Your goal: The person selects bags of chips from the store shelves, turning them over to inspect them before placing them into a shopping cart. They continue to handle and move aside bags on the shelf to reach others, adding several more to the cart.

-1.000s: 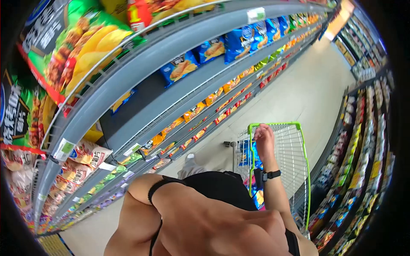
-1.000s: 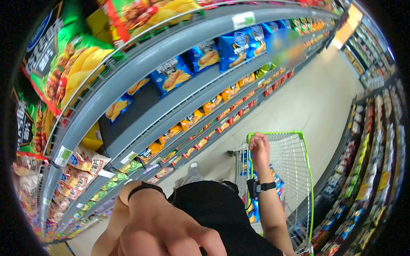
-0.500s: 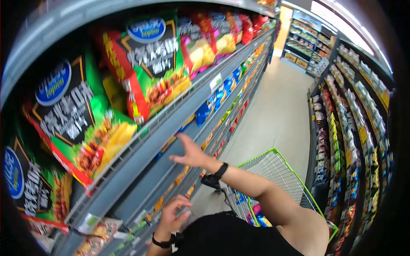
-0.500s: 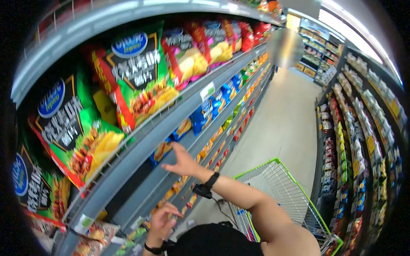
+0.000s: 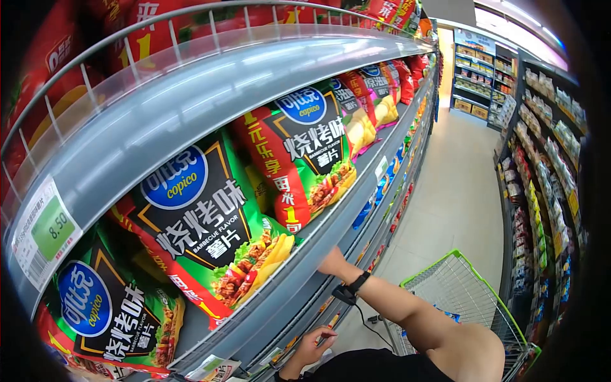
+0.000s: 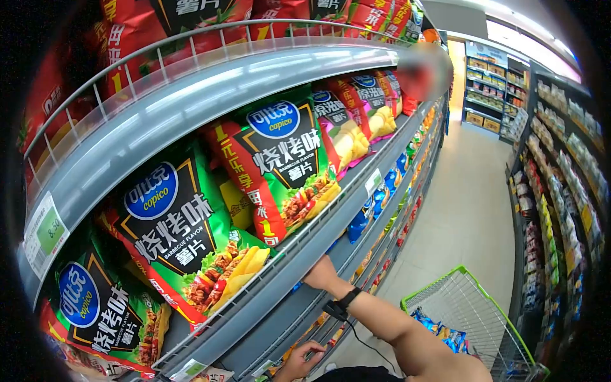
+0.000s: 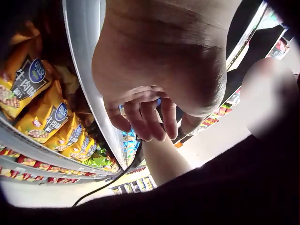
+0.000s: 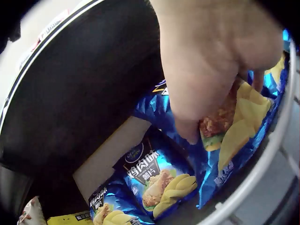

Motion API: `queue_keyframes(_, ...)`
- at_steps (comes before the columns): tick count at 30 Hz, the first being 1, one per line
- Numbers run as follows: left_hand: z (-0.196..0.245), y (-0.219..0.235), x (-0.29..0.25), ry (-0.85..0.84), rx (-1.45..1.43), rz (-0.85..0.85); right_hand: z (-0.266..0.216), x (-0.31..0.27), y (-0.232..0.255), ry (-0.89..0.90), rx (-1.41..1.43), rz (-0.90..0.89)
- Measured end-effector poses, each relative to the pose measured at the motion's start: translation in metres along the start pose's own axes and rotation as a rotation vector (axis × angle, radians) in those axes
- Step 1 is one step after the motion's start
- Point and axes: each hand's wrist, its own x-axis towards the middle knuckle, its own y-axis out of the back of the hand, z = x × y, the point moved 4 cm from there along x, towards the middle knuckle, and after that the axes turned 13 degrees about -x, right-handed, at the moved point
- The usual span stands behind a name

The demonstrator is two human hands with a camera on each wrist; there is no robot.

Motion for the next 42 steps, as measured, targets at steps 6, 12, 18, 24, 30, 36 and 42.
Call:
queue_keyframes(6, 0.015, -0.005, 0.022, -0.077, 0.17, -0.087, -0.025, -0.031, 0.051, -0.148, 0.278, -0.159)
queue_keyframes(12, 0.04, -0.04, 0.041, -0.142, 0.261, -0.132, -0.009, -0.061, 0.082, -0.327, 0.756, -0.056)
queue_keyframes(18, 0.065, -0.076, 0.051, -0.577, 0.428, -0.029, 0.019, -0.094, 0.11, -0.28, 0.635, 0.007)
queue_keyframes(24, 0.08, -0.089, 0.056, -0.48, 0.758, 0.324, 0.018, -0.135, 0.134, -0.397, 0.77, 0.129)
queue_keyframes(30, 0.055, -0.1, 0.063, -0.19, 0.642, 0.297, -0.004, -0.168, 0.152, -0.246, 0.572, -0.029)
queue_keyframes(36, 0.047, -0.103, 0.057, -0.086, 0.53, 0.392, 0.013, -0.206, 0.174, -0.233, 0.73, -0.063)
queue_keyframes(42, 0.055, -0.122, 0.048, 0.038, 0.204, 0.333, 0.032, -0.225, 0.192, -0.28, 0.719, -0.076)
